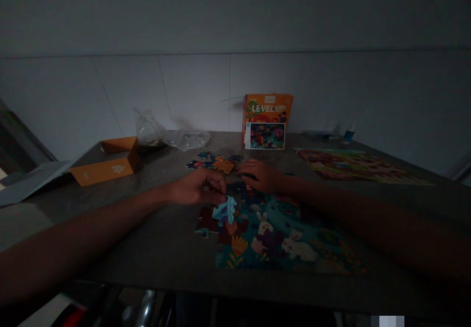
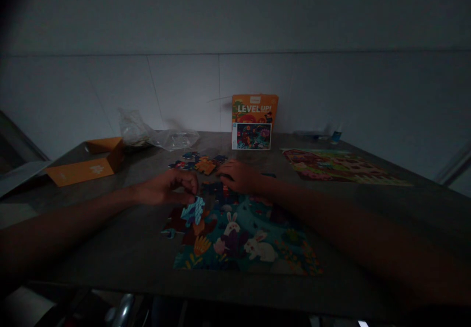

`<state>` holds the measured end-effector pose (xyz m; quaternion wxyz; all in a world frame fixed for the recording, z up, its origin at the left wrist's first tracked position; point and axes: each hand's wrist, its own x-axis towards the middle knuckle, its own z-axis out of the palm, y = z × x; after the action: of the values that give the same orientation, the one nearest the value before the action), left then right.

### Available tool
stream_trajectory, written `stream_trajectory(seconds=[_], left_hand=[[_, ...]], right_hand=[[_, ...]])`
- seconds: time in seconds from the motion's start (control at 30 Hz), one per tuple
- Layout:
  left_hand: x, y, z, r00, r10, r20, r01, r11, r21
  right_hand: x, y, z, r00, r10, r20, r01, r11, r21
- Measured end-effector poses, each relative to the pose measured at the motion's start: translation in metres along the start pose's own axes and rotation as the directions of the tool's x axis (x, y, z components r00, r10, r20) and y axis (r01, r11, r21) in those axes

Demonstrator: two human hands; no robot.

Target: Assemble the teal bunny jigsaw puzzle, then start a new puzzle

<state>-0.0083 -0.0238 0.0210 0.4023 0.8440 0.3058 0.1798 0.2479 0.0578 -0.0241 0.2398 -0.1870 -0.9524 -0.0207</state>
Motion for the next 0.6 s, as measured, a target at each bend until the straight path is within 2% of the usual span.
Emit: stream_trajectory(seconds=[0.2,0.4,0.5,0.6], left_hand=[[-0.001,0.000,0.000,0.999,0.035,0.016,-0.036,0.999,0.028],[0.000,0.004,0.001,0.983,0.183,0.022,-0.184,0.978,0.100],[0.000,0.007,0.001,0.975,0.220,0.015,-0.218,0.951,0.218],[-0.003,0.011,-0.002,0.988,0.150,-0.046,-0.114,0.889,0.444]], right_hand=[[0.000,-0.001,-0.002,1.000,0.014,0.026,-0.014,1.000,-0.003],[0.001,-0.001,-0.002,0.999,0.025,0.030,-0.025,1.000,0.004],[0.001,-0.002,-0.002,0.999,0.022,0.028,-0.022,1.000,0.001],[0.001,-0.001,-0.002,0.999,0.012,0.032,-0.012,1.000,-0.004]])
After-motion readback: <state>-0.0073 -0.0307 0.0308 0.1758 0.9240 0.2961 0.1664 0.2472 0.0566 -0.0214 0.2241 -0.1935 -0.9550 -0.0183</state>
